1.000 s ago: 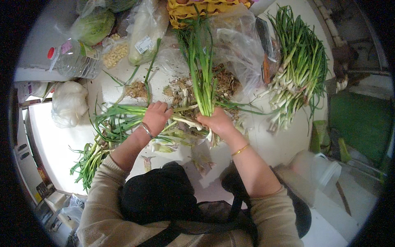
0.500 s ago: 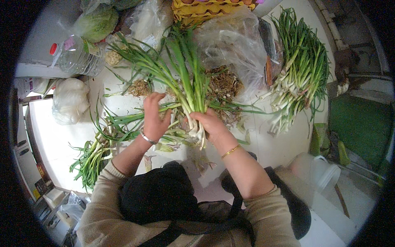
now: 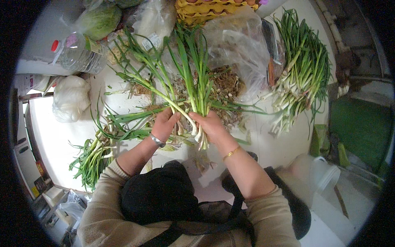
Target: The person trims the root ends and outer layers of green onions by hand, separating the cleaned stalks into a neat pile on the table. The person repeatedly picks up bunches, removes unwanted parts, and places the trimmed onions aside.
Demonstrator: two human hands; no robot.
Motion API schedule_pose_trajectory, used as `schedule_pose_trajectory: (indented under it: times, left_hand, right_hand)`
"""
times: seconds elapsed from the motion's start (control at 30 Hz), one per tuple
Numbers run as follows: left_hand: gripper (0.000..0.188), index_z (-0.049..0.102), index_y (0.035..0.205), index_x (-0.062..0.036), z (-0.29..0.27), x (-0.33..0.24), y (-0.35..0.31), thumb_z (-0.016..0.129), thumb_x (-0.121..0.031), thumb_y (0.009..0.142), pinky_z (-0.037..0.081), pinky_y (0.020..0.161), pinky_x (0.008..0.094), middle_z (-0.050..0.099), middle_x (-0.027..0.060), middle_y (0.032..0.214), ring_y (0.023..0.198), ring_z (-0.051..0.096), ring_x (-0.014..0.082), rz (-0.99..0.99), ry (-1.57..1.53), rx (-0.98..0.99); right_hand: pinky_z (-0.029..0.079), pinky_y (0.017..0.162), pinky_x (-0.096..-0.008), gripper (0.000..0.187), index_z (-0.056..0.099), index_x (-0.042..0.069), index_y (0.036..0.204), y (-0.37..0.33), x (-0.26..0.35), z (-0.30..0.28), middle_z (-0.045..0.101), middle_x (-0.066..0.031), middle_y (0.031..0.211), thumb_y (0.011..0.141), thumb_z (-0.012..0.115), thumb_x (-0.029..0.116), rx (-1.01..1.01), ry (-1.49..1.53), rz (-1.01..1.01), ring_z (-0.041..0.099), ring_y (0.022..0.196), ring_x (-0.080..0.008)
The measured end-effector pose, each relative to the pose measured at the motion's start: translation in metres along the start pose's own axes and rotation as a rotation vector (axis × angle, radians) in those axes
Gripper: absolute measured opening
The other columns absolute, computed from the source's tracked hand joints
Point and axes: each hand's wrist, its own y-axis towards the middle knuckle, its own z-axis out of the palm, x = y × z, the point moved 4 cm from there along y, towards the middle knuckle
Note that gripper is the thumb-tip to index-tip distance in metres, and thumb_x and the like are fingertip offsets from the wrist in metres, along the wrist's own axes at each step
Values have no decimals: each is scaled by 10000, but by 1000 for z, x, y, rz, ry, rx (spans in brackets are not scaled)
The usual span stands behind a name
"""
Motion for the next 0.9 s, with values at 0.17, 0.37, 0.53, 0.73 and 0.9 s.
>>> schedule_pose_trajectory:
  times: [0.17, 0.37, 0.53, 0.73, 0.9]
  left_hand:
    - [246, 519, 943, 25, 9, 6, -14, 563, -188, 829, 449, 587, 323, 590, 163, 747, 650, 589, 225, -40, 347, 169]
    - [256, 500, 917, 8, 11, 11, -23, 569, -205, 793, 452, 570, 385, 575, 182, 698, 627, 583, 334, -39, 269, 343]
    - [297, 504, 907, -4, 6, 4, -35, 614, -229, 748, 468, 586, 367, 591, 163, 711, 645, 602, 298, 78, 434, 105]
    - [353, 461, 931, 3, 10, 9, -55, 669, -161, 696, 458, 543, 304, 565, 124, 693, 586, 564, 185, -104, 328, 351]
    - [322, 502, 931, 28, 6, 13, -61, 649, -146, 703, 461, 571, 290, 571, 124, 695, 605, 558, 160, 21, 418, 213]
  right_hand:
    - [452, 542, -246, 172, 587, 4, 901, 3, -4, 19, 587, -35, 742, 778, 638, 113, 115, -13, -90, 548, 631, -109]
    - [489, 504, -277, 297, 491, 11, 1011, 8, -6, 24, 561, -61, 803, 738, 605, -6, 91, 63, -107, 571, 639, -134]
    - [490, 524, -276, 294, 496, 10, 1020, 9, -12, 25, 566, -58, 809, 742, 588, -12, 57, 179, -87, 577, 663, -143]
    - [494, 574, -269, 296, 501, 11, 1064, 14, -15, 24, 603, -94, 890, 775, 556, -27, 60, 242, -123, 591, 703, -151]
    - [491, 559, -274, 230, 550, 3, 976, 13, -12, 27, 598, -58, 795, 755, 611, 22, 110, 218, -118, 583, 664, -141]
